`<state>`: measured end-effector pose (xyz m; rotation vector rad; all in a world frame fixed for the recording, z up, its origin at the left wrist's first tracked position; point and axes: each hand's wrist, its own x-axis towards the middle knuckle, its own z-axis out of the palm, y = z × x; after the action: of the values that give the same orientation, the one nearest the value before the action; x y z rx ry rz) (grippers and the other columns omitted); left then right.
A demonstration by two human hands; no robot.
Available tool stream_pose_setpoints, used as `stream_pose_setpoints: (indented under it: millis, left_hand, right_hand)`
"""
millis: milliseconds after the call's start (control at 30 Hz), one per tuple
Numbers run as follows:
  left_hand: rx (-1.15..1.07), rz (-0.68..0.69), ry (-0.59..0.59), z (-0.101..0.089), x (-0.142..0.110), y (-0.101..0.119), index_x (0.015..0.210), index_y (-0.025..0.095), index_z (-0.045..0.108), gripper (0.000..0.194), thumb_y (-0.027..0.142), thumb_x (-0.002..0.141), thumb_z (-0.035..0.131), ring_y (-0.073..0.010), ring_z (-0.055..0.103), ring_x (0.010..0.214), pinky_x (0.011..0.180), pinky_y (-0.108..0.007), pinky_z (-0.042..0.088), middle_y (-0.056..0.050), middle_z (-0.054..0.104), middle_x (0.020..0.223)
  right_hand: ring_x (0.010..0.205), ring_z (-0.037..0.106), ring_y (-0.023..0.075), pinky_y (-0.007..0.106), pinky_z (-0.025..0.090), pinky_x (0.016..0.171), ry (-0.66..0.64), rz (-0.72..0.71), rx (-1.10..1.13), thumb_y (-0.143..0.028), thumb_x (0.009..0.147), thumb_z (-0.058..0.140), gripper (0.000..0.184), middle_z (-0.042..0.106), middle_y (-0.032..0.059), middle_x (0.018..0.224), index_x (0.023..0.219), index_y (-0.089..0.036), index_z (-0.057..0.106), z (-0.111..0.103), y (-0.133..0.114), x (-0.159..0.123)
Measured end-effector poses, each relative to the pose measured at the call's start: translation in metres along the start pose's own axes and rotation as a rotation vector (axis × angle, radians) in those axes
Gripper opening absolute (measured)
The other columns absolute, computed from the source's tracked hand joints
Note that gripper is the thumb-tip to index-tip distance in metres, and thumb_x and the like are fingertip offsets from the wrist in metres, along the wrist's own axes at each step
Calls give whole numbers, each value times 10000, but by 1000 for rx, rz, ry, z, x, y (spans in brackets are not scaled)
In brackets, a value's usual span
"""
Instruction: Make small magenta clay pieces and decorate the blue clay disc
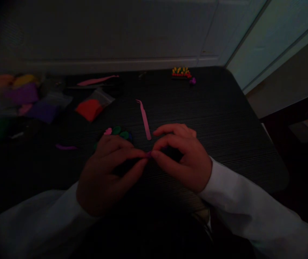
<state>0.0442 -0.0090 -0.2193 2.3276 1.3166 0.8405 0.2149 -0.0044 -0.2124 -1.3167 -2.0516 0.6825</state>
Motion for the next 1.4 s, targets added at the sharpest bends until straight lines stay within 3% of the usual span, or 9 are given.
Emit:
stream_pose_setpoints:
  millis: [100, 300, 1000, 1400]
  left_hand:
    - [9, 0, -9, -1, 1, 1, 736, 222, 576, 134, 216, 641, 482, -148, 455, 727, 740, -360, 319, -2, 527, 706]
    - [-12, 26, -11, -1, 0, 2, 696, 212, 582, 122, 204, 640, 475, -151, 446, 725, 704, -351, 335, -4, 515, 684]
    - [-38, 27, -39, 2, -5, 3, 723, 228, 566, 116, 207, 653, 476, -158, 430, 757, 704, -355, 350, -2, 506, 719]
    - [-42, 33, -42, 2, -6, 2, 727, 227, 565, 116, 212, 656, 476, -158, 427, 755, 700, -352, 348, -4, 499, 720]
  right_hand:
    - [904, 438, 196, 379, 309, 772, 28, 16, -38, -230, 665, 488, 76, 488, 23, 953, 702, -205, 549, -10, 15, 6]
    - [898, 427, 194, 389, 287, 768, -159, -20, -179, -252, 634, 515, 72, 490, 17, 938, 650, -196, 557, -22, 46, 19]
    - [878, 380, 190, 366, 269, 754, -428, -159, -362, -326, 599, 536, 118, 439, -1, 927, 628, -219, 576, -20, 42, 40]
    - [841, 388, 178, 349, 265, 739, -453, -175, -391, -337, 603, 532, 131, 442, -1, 882, 620, -215, 576, -19, 39, 44]
